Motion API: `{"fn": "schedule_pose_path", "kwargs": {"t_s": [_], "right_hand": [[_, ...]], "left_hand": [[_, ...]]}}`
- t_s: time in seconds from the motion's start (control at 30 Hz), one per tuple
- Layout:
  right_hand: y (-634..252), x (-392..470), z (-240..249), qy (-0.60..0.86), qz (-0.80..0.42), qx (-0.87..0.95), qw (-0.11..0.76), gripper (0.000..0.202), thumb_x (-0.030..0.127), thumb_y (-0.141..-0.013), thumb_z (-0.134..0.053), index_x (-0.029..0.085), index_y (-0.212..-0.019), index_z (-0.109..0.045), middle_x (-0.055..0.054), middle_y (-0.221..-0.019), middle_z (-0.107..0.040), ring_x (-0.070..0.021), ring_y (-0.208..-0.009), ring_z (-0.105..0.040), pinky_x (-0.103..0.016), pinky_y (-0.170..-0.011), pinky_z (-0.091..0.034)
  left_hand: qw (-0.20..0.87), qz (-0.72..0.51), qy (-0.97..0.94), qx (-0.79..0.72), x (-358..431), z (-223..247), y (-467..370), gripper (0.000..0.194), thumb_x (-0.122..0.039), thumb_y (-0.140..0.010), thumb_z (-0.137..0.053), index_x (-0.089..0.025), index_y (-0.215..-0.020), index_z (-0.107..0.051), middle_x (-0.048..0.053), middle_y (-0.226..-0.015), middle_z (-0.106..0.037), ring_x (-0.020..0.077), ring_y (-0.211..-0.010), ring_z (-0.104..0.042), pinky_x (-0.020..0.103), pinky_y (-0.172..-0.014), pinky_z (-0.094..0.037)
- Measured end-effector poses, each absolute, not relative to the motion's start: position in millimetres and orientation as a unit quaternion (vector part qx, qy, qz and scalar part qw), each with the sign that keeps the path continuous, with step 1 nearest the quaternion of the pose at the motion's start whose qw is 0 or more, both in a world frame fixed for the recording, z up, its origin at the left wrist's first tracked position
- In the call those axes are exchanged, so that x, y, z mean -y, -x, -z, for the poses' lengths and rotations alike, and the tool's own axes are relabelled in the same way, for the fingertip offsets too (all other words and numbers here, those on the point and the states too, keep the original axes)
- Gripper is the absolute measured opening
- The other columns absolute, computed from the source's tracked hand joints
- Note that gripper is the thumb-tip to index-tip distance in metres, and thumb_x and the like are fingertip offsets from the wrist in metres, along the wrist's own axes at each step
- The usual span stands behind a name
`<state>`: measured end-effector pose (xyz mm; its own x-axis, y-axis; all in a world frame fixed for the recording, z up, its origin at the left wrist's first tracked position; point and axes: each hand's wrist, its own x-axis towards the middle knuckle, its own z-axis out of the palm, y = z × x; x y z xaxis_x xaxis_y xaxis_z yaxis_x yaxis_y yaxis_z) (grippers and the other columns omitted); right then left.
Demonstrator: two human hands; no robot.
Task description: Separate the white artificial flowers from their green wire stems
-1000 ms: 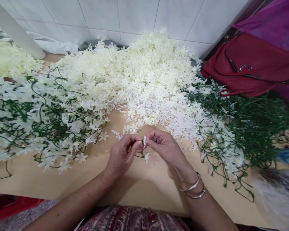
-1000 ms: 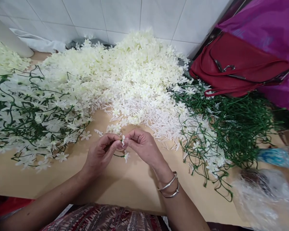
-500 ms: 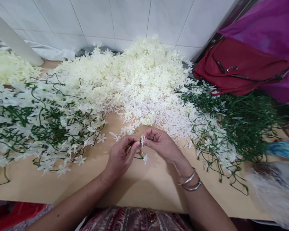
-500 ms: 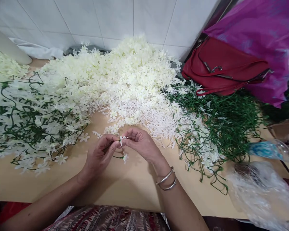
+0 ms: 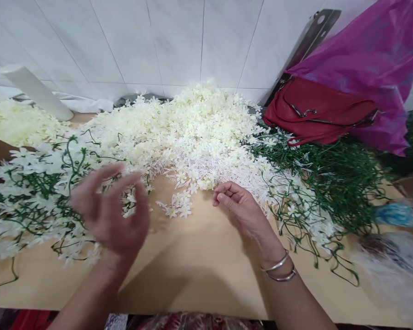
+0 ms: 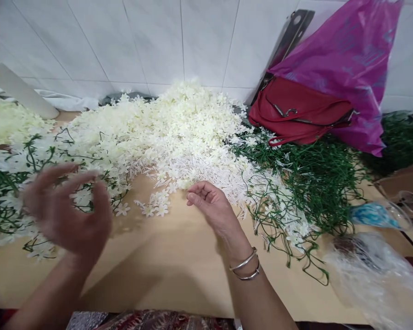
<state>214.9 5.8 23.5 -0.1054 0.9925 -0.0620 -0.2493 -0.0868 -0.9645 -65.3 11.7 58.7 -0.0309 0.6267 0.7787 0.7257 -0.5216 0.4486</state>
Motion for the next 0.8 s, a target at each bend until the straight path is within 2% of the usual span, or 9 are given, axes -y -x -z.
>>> {"fn": "schedule_pose_path", "kwargs": {"t_s": [0.03,0.07,0.2,0.37,0.47,0.57,0.67,0.73,0.8], "right_hand": [[-214.6,-5.8,-23.0,0.428,-0.601,0.439,0.512,0.031,0.046,-0.077,-0.089,0.024,-0.092,-0.074,-0.001,-0.081,-0.071,-0.0158,-0.075,-0.064,-0.033,-0.08,-0.054],[-214.3,-5.9,-22.6,0.431,-0.601,0.441,0.509,0.031,0.046,-0.077,-0.089,0.024,-0.092,-0.074,-0.001,-0.082,-0.071,-0.0156,-0.075,-0.064,-0.033,-0.08,-0.054],[-216.4,-6.7,-22.6,0.453,-0.566,0.458,0.514,0.029,0.046,-0.079,-0.087,0.023,-0.091,-0.073,-0.001,-0.079,-0.07,-0.0162,-0.074,-0.064,-0.032,-0.077,-0.053],[-232.3,-9.1,-24.3,0.517,-0.394,0.462,0.603,0.019,0.04,-0.089,-0.077,0.023,-0.087,-0.07,0.0,-0.075,-0.066,-0.0166,-0.073,-0.06,-0.031,-0.074,-0.049],[-245.6,-9.9,-26.8,0.578,-0.272,0.469,0.61,0.013,0.034,-0.091,-0.073,0.022,-0.088,-0.068,-0.001,-0.081,-0.066,-0.0179,-0.077,-0.06,-0.032,-0.077,-0.048],[-254.1,-10.0,-28.7,0.619,-0.193,0.502,0.573,0.008,0.029,-0.092,-0.07,0.022,-0.087,-0.068,-0.001,-0.084,-0.069,-0.0194,-0.08,-0.061,-0.034,-0.08,-0.049],[-255.8,-9.7,-26.8,0.627,-0.178,0.562,0.51,0.006,0.025,-0.091,-0.069,0.023,-0.086,-0.07,-0.002,-0.084,-0.068,-0.0192,-0.077,-0.061,-0.034,-0.077,-0.049],[-254.5,-9.6,-23.5,0.623,-0.178,0.613,0.453,0.005,0.021,-0.092,-0.068,0.022,-0.09,-0.073,-0.004,-0.089,-0.068,-0.0199,-0.078,-0.062,-0.035,-0.075,-0.049],[-252.3,-9.6,-20.1,0.623,-0.159,0.659,0.39,0.012,0.016,-0.092,-0.066,0.021,-0.097,-0.075,-0.007,-0.095,-0.068,-0.0226,-0.084,-0.063,-0.038,-0.078,-0.049]], "left_hand": [[0.109,0.494,0.722,0.473,-8.8,-51.9,49.6,0.036,-0.014,-0.091,-0.075,-0.028,-0.123,-0.066,0.004,-0.129,-0.069,0.0286,-0.125,-0.061,0.052,-0.114,-0.037],[0.108,0.445,0.767,0.45,-7.1,-44.9,34.8,0.034,-0.013,-0.093,-0.072,-0.029,-0.123,-0.067,0.003,-0.124,-0.073,0.0259,-0.117,-0.066,0.047,-0.11,-0.039],[0.035,0.314,0.819,0.478,-16.3,-23.2,0.6,0.024,-0.021,-0.101,-0.061,-0.023,-0.124,-0.067,0.009,-0.123,-0.074,0.0267,-0.111,-0.069,0.04,-0.096,-0.044],[0.052,0.261,0.823,0.503,-38.1,-13.0,-5.5,0.01,-0.025,-0.1,-0.064,-0.022,-0.105,-0.071,0.01,-0.113,-0.074,0.0278,-0.1,-0.068,0.041,-0.09,-0.043],[0.036,0.273,0.824,0.495,-40.5,-9.2,-7.6,0.006,-0.024,-0.099,-0.065,-0.022,-0.098,-0.071,0.008,-0.109,-0.074,0.0273,-0.101,-0.068,0.041,-0.09,-0.042],[0.035,0.29,0.822,0.489,-38.8,-7.6,-7.1,0.006,-0.022,-0.099,-0.064,-0.022,-0.095,-0.068,0.007,-0.107,-0.076,0.0268,-0.098,-0.07,0.04,-0.089,-0.04],[0.025,0.328,0.817,0.473,-37.0,-10.5,-4.8,0.006,-0.021,-0.099,-0.062,-0.023,-0.095,-0.065,0.004,-0.102,-0.079,0.0236,-0.092,-0.072,0.038,-0.089,-0.042],[-0.001,0.377,0.805,0.458,-33.9,-15.1,-5.1,0.005,-0.019,-0.097,-0.064,-0.023,-0.094,-0.063,0.002,-0.099,-0.08,0.0208,-0.089,-0.074,0.035,-0.087,-0.045],[-0.055,0.418,0.787,0.451,-26.7,-20.5,-8.8,0.006,-0.017,-0.094,-0.066,-0.022,-0.092,-0.062,0.001,-0.097,-0.08,0.0181,-0.087,-0.075,0.03,-0.083,-0.049]]}}
